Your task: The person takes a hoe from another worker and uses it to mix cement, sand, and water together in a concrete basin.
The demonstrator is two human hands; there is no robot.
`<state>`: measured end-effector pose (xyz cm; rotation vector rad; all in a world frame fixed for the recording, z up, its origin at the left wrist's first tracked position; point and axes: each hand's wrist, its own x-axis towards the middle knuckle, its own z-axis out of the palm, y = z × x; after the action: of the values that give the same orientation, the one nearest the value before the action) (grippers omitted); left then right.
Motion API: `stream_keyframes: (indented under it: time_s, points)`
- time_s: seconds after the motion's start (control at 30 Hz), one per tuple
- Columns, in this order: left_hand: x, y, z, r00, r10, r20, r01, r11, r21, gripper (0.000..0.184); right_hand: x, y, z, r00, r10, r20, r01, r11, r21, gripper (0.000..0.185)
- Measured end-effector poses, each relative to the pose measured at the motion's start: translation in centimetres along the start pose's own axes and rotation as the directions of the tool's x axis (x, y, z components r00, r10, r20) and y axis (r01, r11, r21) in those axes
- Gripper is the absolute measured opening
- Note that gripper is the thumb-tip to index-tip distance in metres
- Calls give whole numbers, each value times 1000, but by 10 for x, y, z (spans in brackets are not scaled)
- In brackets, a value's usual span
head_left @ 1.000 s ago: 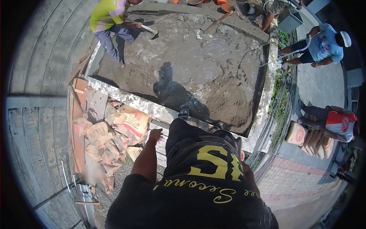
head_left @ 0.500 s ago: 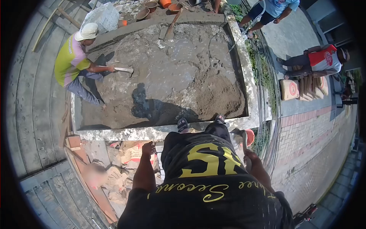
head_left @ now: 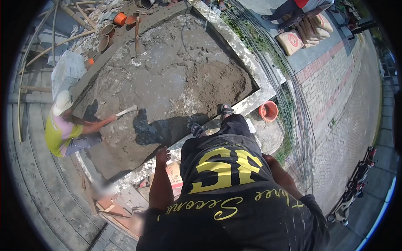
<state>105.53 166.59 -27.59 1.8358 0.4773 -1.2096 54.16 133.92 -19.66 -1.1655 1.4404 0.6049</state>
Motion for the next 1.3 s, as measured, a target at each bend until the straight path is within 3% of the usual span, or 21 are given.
stream_keyframes:
  time_s: [0.07, 0.13, 0.2, 0.27, 0.3, 0.43, 0.53, 0.6, 0.63, 0.73, 0.8, 0.9, 1.0, 1.07, 1.1, 1.2, 1.23, 1.3]
  points:
    - [18, -3, -2, 997, 27, 78, -26, 1000, -4, 51, 0, 3, 12, 956, 288, 56, -294, 942, 164, 44]
    - [15, 8, 10, 998, -36, 49, 33, 998, 62, 32, 0, 12, 16, 934, 347, 80, -356, 908, 221, 44]
    - [11, 12, 14, 997, -41, 70, 35, 996, 84, 32, 1, 23, 17, 947, 310, 81, -320, 927, 194, 43]
    - [15, 10, 15, 992, -28, 120, 13, 992, 122, 59, 7, 34, 13, 960, 269, 71, -277, 950, 142, 43]
    - [15, 11, 17, 994, -28, 104, 13, 990, 141, 61, 12, 36, 9, 965, 253, 66, -259, 959, 114, 43]
    - [9, 15, 32, 996, -64, 62, 54, 987, 152, 63, 40, 47, -21, 980, 188, 60, -183, 980, -82, 42]
    - [-3, 22, 56, 994, -101, 39, 94, 982, 165, 64, 67, 45, -59, 994, 82, 72, -51, 932, -358, 41]
    - [-11, 25, 75, 997, -18, 75, 13, 997, 76, 62, 87, 40, -86, 996, 45, 78, -6, 896, -445, 41]
    - [-12, 27, 87, 994, 7, 105, -15, 997, 77, 61, 95, 38, -97, 989, 138, 46, -123, 963, -241, 40]
    - [-1, 36, 118, 990, 24, 140, -47, 985, 164, 55, 129, 19, -144, 997, 57, 47, -32, 908, -419, 37]
    - [-1, 43, 141, 984, 50, 168, -84, 975, 203, 48, 144, 6, -168, 998, 25, 55, -2, 920, -391, 35]
    - [-8, 63, 172, 995, -12, 98, -4, 987, 161, 43, 174, -8, -203, 994, -28, 109, 70, 912, -404, 38]
    - [-36, 90, 213, 998, -56, -3, 56, 991, 125, 37, 144, -73, -236, 998, 64, 12, -57, 945, -322, 44]
    - [-62, 120, 254, 994, 107, 6, -99, 891, 444, 31, 177, -75, -246, 996, 13, -89, -43, 937, -345, 42]
    - [-49, 121, 268, 963, 231, 141, -270, 840, 471, 27, 203, -68, -250, 992, -30, -124, -19, 927, -374, 41]
    - [-50, 169, 350, 888, 228, 399, -422, 747, 514, 31, 226, -93, -269, 988, -94, -119, 14, 839, -544, 50]
    - [-48, 180, 376, 845, 230, 483, -487, 705, 516, 37, 243, -90, -274, 991, -68, -115, 8, 890, -456, 50]
    - [-61, 213, 432, 826, 9, 564, -411, 694, 591, 41, 242, -108, -289, 994, -86, -61, 46, 871, -490, 51]
